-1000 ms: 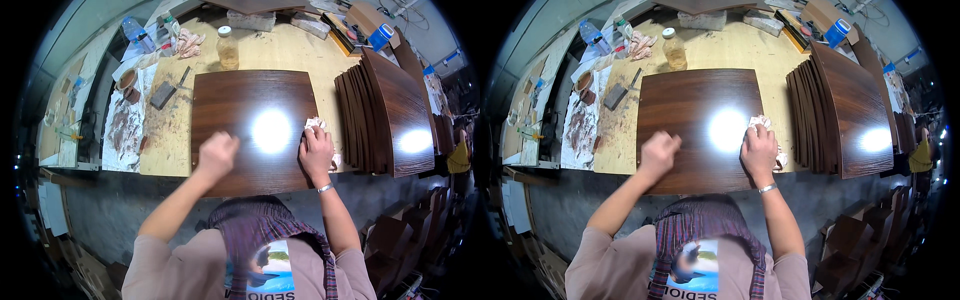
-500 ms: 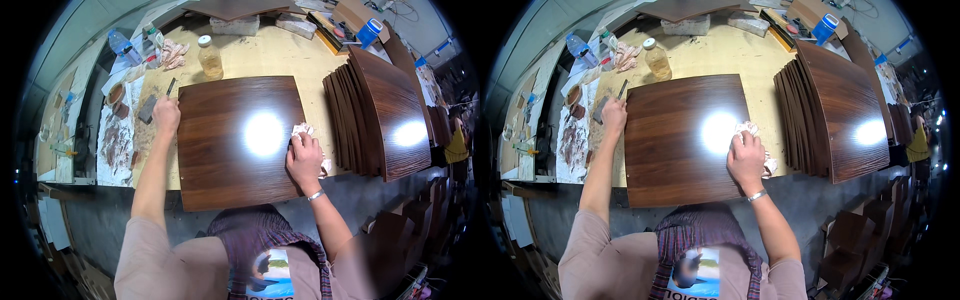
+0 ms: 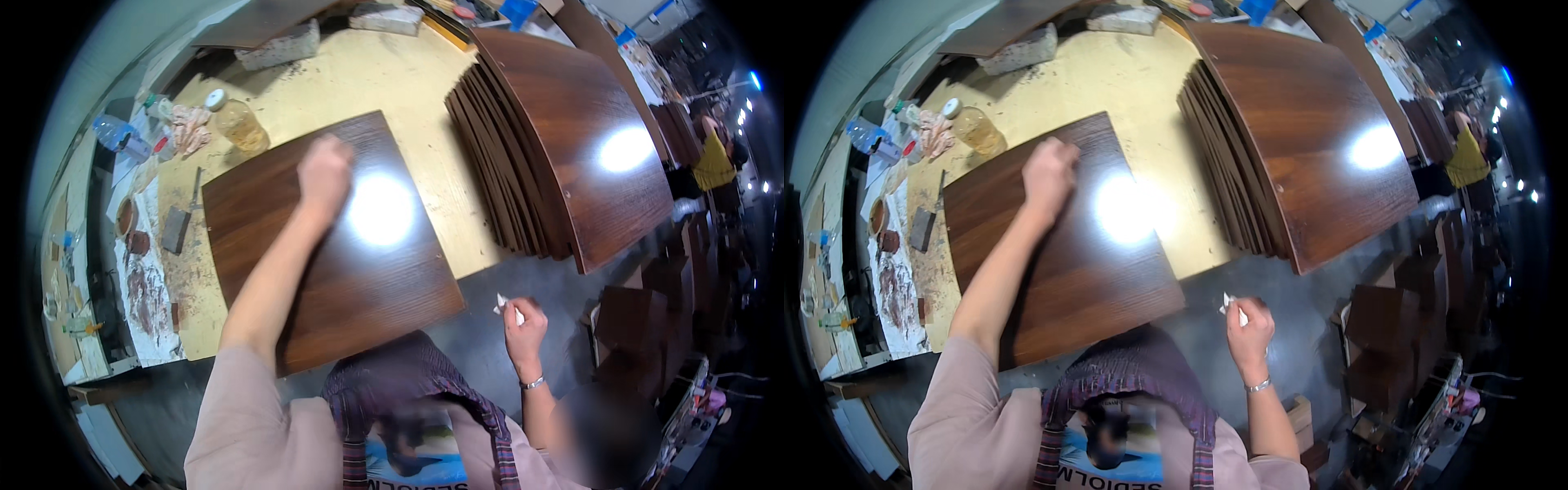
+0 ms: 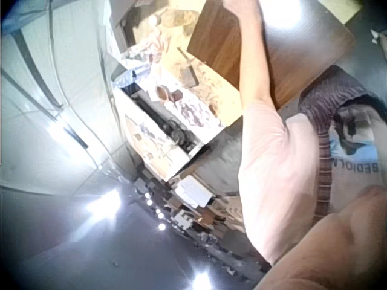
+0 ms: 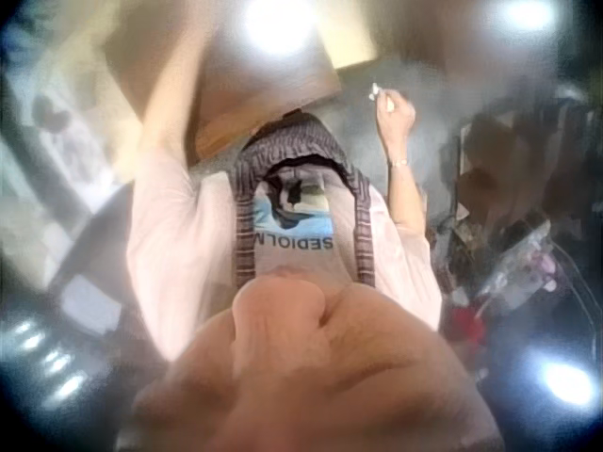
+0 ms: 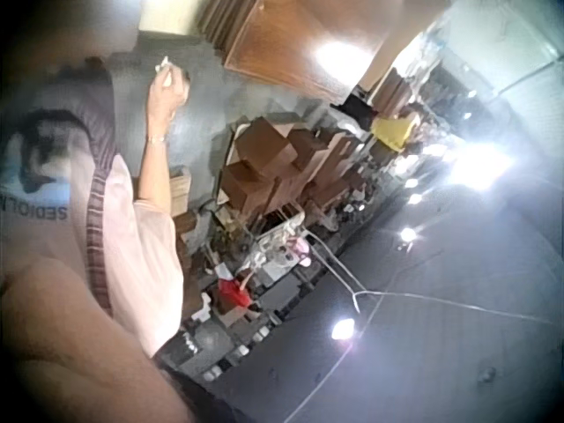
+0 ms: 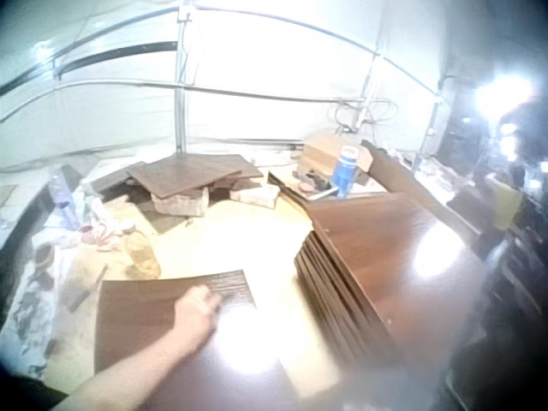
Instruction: The person applies a liquid finish to a stack of dark wood panels using a cloth. They repeatedly pour liquid from a bottle onto the cloth and wipe the surface of each panel, then stack the finished pieces. The person also uses a small sanding block to smooth the edges of the panels between wiping steps.
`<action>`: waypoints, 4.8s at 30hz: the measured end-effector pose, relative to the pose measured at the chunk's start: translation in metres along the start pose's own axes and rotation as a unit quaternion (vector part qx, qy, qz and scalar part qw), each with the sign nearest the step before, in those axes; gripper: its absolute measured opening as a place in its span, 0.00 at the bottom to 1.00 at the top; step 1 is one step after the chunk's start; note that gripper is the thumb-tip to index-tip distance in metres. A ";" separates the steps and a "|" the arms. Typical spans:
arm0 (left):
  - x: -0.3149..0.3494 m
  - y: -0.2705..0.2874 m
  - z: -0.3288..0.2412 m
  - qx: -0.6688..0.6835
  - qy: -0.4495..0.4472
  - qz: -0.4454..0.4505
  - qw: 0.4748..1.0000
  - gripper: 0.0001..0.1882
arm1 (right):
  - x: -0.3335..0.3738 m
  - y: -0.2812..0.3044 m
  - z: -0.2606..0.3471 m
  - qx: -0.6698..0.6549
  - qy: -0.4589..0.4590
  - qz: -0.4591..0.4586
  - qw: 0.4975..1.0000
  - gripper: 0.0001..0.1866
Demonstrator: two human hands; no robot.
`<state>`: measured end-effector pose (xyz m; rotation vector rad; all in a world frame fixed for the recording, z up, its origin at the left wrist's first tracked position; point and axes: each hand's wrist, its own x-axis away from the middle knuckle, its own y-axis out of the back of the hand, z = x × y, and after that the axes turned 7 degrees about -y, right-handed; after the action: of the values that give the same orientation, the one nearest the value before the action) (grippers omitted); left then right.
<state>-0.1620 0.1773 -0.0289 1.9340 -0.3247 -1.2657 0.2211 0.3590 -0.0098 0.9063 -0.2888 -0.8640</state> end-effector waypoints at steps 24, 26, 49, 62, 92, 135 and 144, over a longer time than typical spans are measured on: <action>0.097 0.100 -0.088 0.101 -0.130 0.131 0.978 0.16 | -0.043 -0.033 0.032 0.024 0.205 -0.078 0.975 0.13; 0.121 0.118 -0.099 0.149 -0.212 0.140 0.956 0.16 | -0.070 -0.063 0.069 -0.002 0.139 -0.016 0.990 0.16; 0.104 0.123 -0.079 0.044 -0.136 0.103 0.984 0.08 | -0.094 -0.161 0.093 -0.098 0.022 0.105 0.989 0.19; 0.214 0.220 -0.119 -0.110 0.060 0.053 0.991 0.05 | -0.099 -0.116 0.123 0.098 0.049 0.105 0.988 0.28; 0.366 0.275 0.162 -0.221 0.590 0.040 0.775 0.13 | -0.098 -0.119 0.119 0.031 0.054 0.126 0.990 0.29; 0.199 0.243 0.087 0.146 0.102 0.139 0.974 0.22 | -0.102 -0.131 0.114 0.067 0.016 0.103 0.992 0.29; 0.275 0.299 -0.052 0.173 0.223 0.124 0.951 0.23 | -0.106 -0.125 0.107 0.006 0.028 0.120 0.992 0.30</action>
<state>0.0710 -0.1563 0.0177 2.3205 -0.5629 -0.6109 0.0272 0.3384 -0.0300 0.8841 -0.3476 -0.6141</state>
